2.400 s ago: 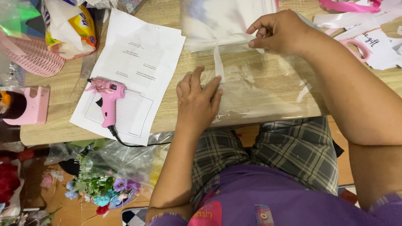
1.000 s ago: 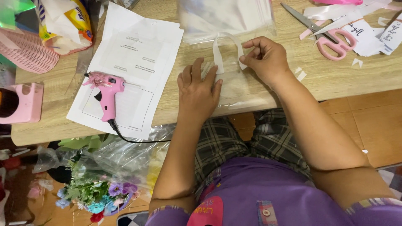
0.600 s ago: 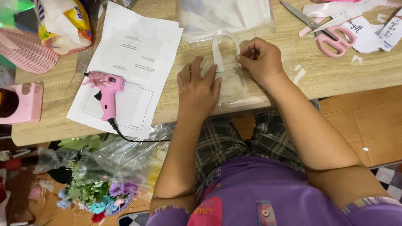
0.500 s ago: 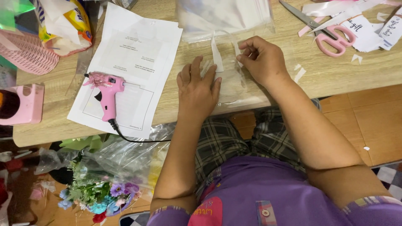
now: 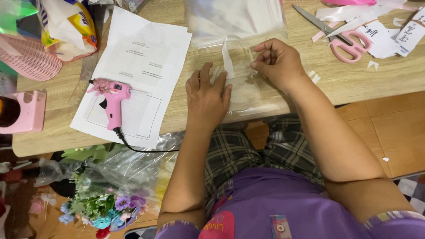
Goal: The person uses a pink hot glue gun to apply glue to a clear plastic bag and attaches a white ribbon to form a handle. They press the ribbon into place and repeat the process to secure the second side of the handle.
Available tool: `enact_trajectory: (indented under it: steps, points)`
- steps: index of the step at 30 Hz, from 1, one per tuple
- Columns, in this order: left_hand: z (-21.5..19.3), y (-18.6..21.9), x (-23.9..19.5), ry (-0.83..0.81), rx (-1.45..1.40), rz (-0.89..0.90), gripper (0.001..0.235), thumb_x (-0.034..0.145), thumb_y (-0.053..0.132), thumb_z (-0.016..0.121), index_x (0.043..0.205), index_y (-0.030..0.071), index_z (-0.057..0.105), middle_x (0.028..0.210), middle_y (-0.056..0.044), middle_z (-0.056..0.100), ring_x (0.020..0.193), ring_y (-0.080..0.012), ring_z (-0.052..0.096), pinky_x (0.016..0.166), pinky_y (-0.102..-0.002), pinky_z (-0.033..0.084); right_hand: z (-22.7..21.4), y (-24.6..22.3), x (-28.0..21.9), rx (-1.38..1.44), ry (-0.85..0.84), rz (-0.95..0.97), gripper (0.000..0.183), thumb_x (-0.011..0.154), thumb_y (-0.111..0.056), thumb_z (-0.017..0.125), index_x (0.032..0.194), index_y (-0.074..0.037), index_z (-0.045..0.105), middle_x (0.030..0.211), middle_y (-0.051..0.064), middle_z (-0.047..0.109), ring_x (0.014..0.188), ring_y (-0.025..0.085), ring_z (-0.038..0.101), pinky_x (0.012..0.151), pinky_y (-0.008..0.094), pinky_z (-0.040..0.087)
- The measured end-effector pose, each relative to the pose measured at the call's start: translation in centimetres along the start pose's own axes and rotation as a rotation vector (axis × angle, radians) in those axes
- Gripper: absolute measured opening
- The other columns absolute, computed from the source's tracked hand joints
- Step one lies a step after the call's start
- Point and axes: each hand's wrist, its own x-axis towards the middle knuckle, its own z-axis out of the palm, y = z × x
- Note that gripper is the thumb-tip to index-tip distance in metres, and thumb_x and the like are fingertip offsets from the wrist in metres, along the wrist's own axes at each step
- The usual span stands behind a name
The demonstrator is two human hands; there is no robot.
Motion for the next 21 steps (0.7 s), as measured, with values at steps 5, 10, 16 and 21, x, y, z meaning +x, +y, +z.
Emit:
enact_trajectory:
  steps: [5, 10, 16, 21]
  points:
    - [0.1, 0.0, -0.2, -0.007, -0.006, -0.011, 0.026, 0.097, 0.03, 0.069, 0.118, 0.015, 0.072, 0.144, -0.015, 0.048, 0.125, -0.0388, 0.047, 0.098, -0.059, 0.045, 0.7, 0.0, -0.3, -0.16, 0.02, -0.069, 0.026, 0.094, -0.003, 0.077, 0.116, -0.012, 0.068, 0.089, -0.002, 0.065, 0.082, 0.01, 0.062, 0.077, 0.023, 0.057]
    - [0.2, -0.1, -0.2, -0.004, -0.013, -0.002, 0.027, 0.098, 0.031, 0.069, 0.119, 0.015, 0.072, 0.143, -0.014, 0.048, 0.125, -0.0376, 0.046, 0.098, -0.059, 0.045, -0.1, 0.4, -0.3, -0.209, 0.043, -0.078, 0.025, 0.095, -0.004, 0.076, 0.117, -0.014, 0.071, 0.089, -0.004, 0.064, 0.081, 0.008, 0.059, 0.079, 0.023, 0.053]
    - [0.3, -0.1, -0.3, 0.016, 0.0, 0.001, 0.028, 0.098, 0.031, 0.069, 0.12, 0.015, 0.073, 0.144, -0.014, 0.047, 0.125, -0.0381, 0.046, 0.099, -0.059, 0.045, 0.9, 2.5, 0.6, -0.221, 0.045, -0.222, 0.013, 0.093, -0.005, 0.082, 0.103, -0.012, 0.077, 0.094, 0.0, 0.069, 0.081, 0.01, 0.059, 0.073, 0.022, 0.05]
    - [0.3, 0.0, -0.3, 0.011, -0.009, -0.01, 0.026, 0.098, 0.031, 0.069, 0.118, 0.014, 0.073, 0.144, -0.014, 0.047, 0.126, -0.0378, 0.046, 0.1, -0.058, 0.044, 2.3, 1.3, 0.4, -0.171, 0.028, -0.151, 0.008, 0.093, -0.007, 0.081, 0.1, -0.011, 0.077, 0.092, 0.001, 0.071, 0.078, 0.009, 0.061, 0.07, 0.02, 0.055]
